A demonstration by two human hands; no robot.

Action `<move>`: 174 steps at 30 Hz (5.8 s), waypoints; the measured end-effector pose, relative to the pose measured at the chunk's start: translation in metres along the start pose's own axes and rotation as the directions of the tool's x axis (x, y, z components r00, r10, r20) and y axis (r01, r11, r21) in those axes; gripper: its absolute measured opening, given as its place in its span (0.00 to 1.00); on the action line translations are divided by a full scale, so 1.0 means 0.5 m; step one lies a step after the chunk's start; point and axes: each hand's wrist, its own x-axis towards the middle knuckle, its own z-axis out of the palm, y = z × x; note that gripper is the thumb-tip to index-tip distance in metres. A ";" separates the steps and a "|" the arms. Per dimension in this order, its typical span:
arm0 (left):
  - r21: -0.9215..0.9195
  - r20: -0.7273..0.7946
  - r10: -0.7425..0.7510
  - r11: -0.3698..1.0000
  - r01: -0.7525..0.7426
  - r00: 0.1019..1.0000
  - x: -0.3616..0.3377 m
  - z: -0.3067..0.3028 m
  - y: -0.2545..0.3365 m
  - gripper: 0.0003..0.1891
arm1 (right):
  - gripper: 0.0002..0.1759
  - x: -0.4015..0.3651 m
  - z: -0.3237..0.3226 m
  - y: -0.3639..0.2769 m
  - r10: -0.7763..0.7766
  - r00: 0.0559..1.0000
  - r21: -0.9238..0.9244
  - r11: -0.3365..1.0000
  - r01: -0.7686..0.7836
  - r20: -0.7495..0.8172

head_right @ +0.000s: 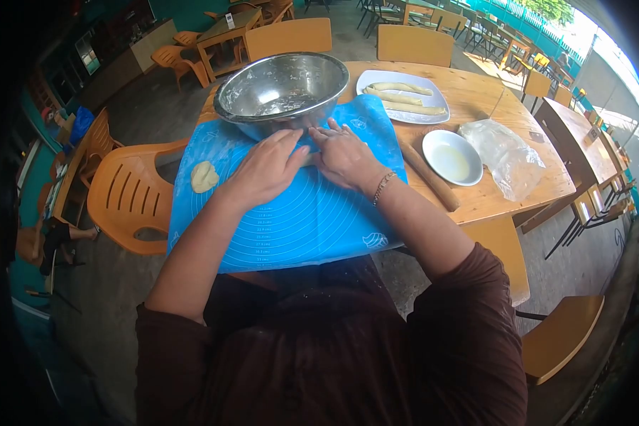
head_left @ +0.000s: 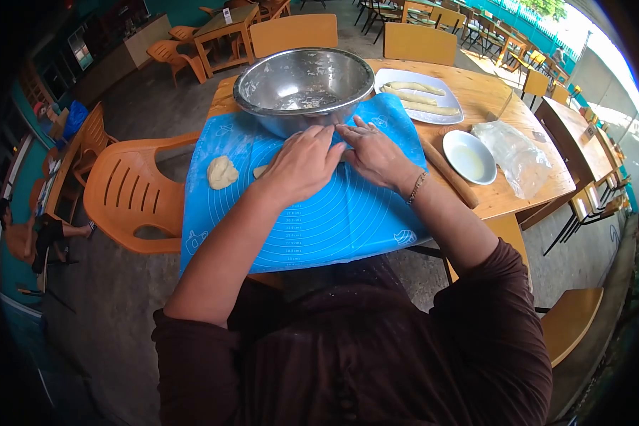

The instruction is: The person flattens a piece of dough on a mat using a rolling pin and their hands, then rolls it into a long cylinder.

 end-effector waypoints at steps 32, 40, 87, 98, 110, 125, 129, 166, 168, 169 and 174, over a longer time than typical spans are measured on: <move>0.203 0.123 0.082 0.973 -0.106 0.989 -0.131 0.115 0.081 0.53 | 0.38 -0.205 -0.055 -0.096 -0.055 0.986 -0.068 0.995 0.067 0.159; 0.121 0.067 0.277 0.951 -0.284 0.958 -0.225 0.059 0.099 0.38 | 0.30 -0.273 -0.138 -0.120 -0.036 0.988 0.067 0.997 0.026 0.149; 0.202 0.117 0.253 0.941 -0.272 0.960 -0.181 0.098 0.095 0.52 | 0.39 -0.231 -0.088 -0.133 -0.105 0.984 -0.045 0.993 0.113 0.144; 0.263 -0.100 0.155 0.957 -0.124 0.983 -0.182 0.028 0.005 0.21 | 0.24 -0.222 -0.083 -0.075 0.040 0.993 -0.049 0.998 -0.046 -0.112; -0.019 0.051 -0.091 0.996 0.092 0.995 -0.160 -0.062 -0.014 0.09 | 0.08 -0.164 -0.123 -0.031 0.017 1.000 0.164 0.986 -0.019 0.012; -0.048 -0.044 -0.038 0.998 0.036 0.998 -0.022 -0.001 0.001 0.25 | 0.26 -0.026 -0.004 -0.013 0.028 1.000 -0.029 0.999 -0.028 -0.004; -0.118 -0.064 0.027 0.992 -0.034 0.998 0.021 0.069 -0.003 0.38 | 0.34 -0.011 0.001 -0.031 0.018 0.984 -0.068 0.998 -0.006 0.176; -0.043 0.040 -0.035 0.998 0.037 0.999 -0.186 -0.047 -0.016 0.10 | 0.11 -0.180 -0.132 -0.037 0.059 0.986 0.171 0.982 -0.085 0.155; -0.082 0.040 -0.044 0.996 0.047 0.998 -0.169 -0.060 -0.017 0.10 | 0.11 -0.151 -0.157 -0.037 0.039 0.986 0.209 0.975 -0.073 0.164; -0.039 -0.026 -0.002 0.999 0.001 1.000 -0.157 -0.064 -0.017 0.09 | 0.11 -0.137 -0.157 -0.030 0.039 0.985 0.211 0.975 -0.074 0.166; 0.006 -0.171 0.096 0.995 -0.096 0.981 -0.103 -0.016 -0.064 0.08 | 0.11 -0.078 -0.121 0.017 0.077 0.995 0.062 0.995 -0.082 0.070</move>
